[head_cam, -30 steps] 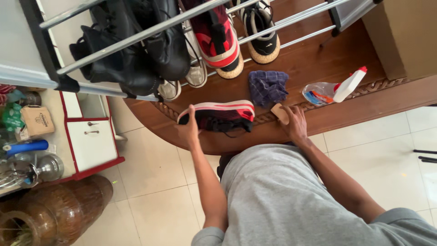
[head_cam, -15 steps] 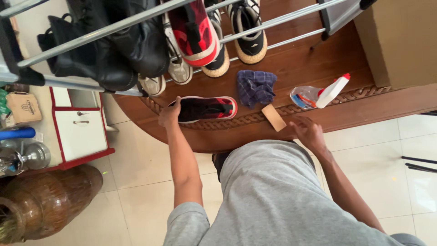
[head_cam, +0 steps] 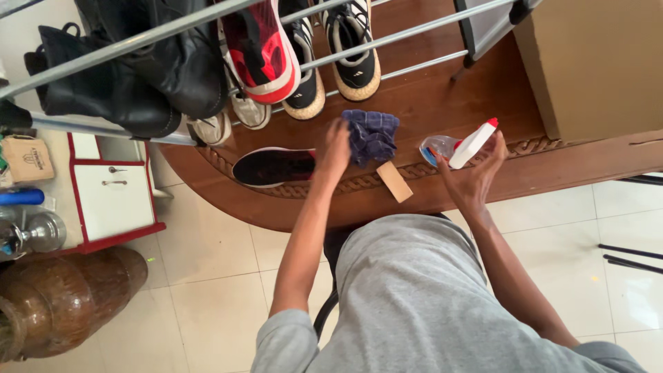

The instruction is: The person scrubs the sole of a black and red sneaker with a small wooden block, then sprays a cloth with a cleaning solution and wipes the upper and sole of the shoe. The shoe is placed back on the shoe rack after cleaning.

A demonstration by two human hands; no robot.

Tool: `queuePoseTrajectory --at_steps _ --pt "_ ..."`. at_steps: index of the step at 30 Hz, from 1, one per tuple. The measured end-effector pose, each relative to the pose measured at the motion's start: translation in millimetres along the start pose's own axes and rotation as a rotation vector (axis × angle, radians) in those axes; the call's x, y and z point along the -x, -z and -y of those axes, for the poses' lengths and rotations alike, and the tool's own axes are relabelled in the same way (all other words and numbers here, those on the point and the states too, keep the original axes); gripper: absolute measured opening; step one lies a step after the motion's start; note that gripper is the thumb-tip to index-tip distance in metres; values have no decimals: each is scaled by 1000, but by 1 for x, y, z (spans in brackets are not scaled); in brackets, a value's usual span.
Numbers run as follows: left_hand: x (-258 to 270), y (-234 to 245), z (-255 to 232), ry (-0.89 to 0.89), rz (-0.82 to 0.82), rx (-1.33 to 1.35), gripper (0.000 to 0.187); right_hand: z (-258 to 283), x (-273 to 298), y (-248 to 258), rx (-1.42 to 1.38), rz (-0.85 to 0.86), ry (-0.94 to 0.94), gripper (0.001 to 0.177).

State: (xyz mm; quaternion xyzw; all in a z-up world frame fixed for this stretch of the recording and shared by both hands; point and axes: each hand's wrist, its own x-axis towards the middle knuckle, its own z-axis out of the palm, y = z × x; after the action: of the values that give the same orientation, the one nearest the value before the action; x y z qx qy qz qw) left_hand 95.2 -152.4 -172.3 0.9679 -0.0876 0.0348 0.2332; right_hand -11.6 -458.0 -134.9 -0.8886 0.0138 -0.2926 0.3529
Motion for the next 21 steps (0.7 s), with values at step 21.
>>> queuePoseTrajectory --at_steps 21 --pt "-23 -5 -13 -13 219 471 37 24 -34 22 -270 19 159 56"
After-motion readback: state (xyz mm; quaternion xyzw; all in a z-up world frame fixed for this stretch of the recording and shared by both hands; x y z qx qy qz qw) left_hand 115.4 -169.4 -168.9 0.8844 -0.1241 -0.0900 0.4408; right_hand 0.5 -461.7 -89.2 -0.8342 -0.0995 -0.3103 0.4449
